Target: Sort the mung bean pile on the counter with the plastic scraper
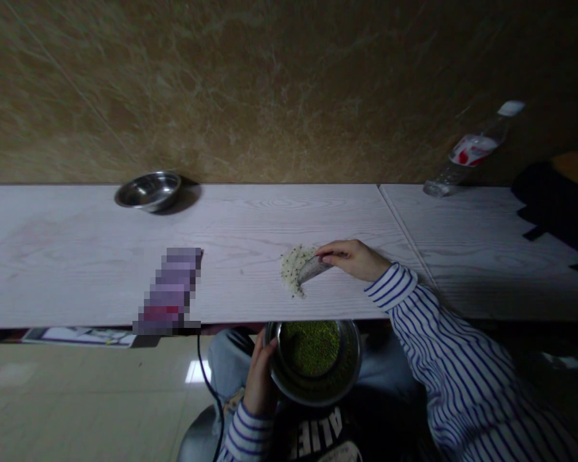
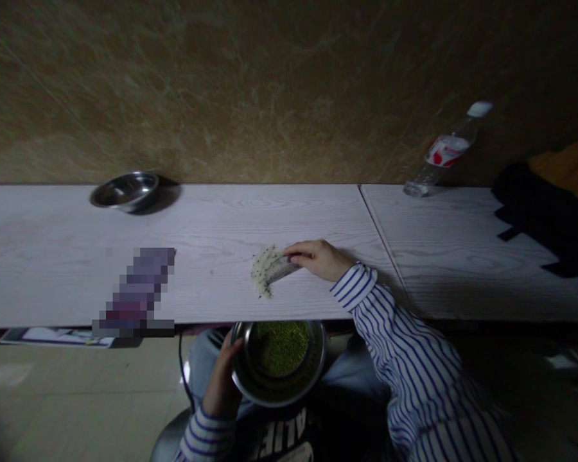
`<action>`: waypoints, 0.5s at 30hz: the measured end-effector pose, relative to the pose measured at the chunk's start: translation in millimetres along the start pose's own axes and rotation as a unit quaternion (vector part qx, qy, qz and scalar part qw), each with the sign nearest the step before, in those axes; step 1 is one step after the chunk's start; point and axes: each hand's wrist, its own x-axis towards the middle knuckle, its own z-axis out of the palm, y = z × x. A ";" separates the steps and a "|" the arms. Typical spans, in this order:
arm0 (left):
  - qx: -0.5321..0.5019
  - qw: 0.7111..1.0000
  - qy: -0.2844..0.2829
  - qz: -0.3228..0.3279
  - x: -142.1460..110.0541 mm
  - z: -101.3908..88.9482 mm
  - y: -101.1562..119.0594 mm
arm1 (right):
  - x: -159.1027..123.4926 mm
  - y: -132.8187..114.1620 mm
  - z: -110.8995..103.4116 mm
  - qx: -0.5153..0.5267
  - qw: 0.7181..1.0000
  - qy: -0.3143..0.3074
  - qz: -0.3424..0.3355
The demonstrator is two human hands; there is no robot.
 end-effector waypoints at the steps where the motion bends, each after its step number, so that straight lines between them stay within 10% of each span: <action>1: -0.003 1.000 0.001 0.001 0.4 -0.2 -1.4 | -0.8 0.5 -0.7 0.002 1.000 0.001 -0.001; 15: 0.011 1.000 0.001 -0.005 9.9 -7.1 -19.7 | -39.2 36.6 -30.9 0.100 0.935 0.316 0.127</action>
